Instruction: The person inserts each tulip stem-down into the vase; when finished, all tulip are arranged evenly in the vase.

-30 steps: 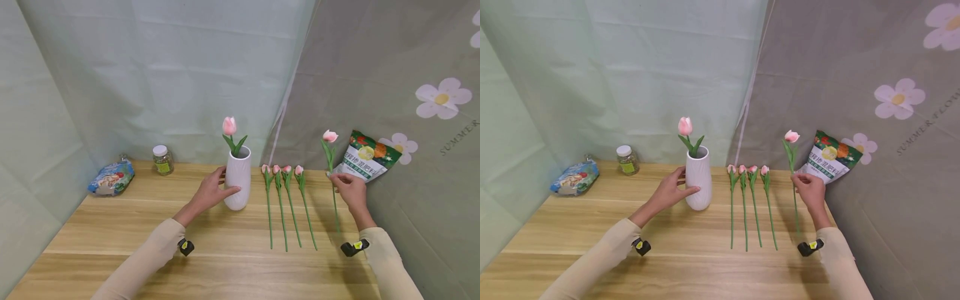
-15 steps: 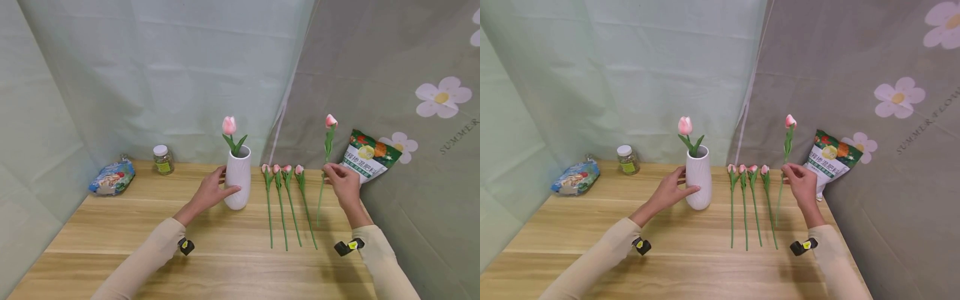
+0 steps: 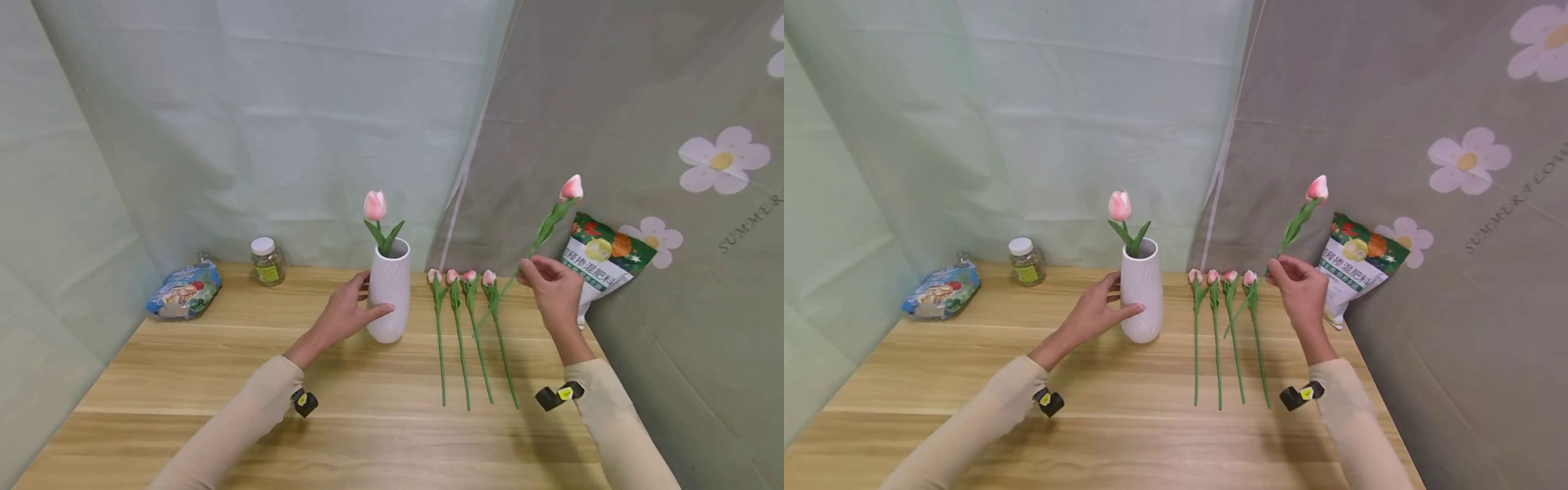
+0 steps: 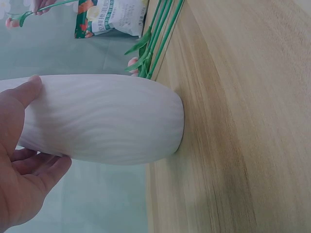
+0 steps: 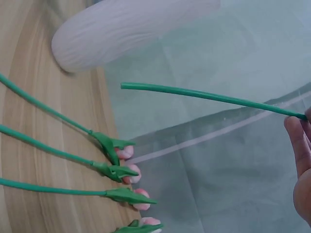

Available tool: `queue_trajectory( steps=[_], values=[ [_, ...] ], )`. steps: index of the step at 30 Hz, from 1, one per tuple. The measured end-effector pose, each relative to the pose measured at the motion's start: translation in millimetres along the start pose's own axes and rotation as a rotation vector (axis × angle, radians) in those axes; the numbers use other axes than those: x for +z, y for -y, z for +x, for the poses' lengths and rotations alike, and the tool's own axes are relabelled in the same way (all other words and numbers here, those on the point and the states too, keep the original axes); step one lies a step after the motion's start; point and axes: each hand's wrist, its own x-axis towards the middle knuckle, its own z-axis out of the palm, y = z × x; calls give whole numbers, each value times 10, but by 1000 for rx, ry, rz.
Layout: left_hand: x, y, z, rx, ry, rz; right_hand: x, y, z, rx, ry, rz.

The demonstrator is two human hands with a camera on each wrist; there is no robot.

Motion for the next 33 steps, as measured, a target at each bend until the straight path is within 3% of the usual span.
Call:
queue_trajectory(
  steps=[9,17,33],
  values=[
    [4,13,-16,0,1,-2,169,139,51,-102,5,-35],
    [11,17,-19,8,-3,-7,386,382,127,-196,47,37],
    [3,1,-10,2,-4,5,749,757,298,-284,69,154]
  ],
)
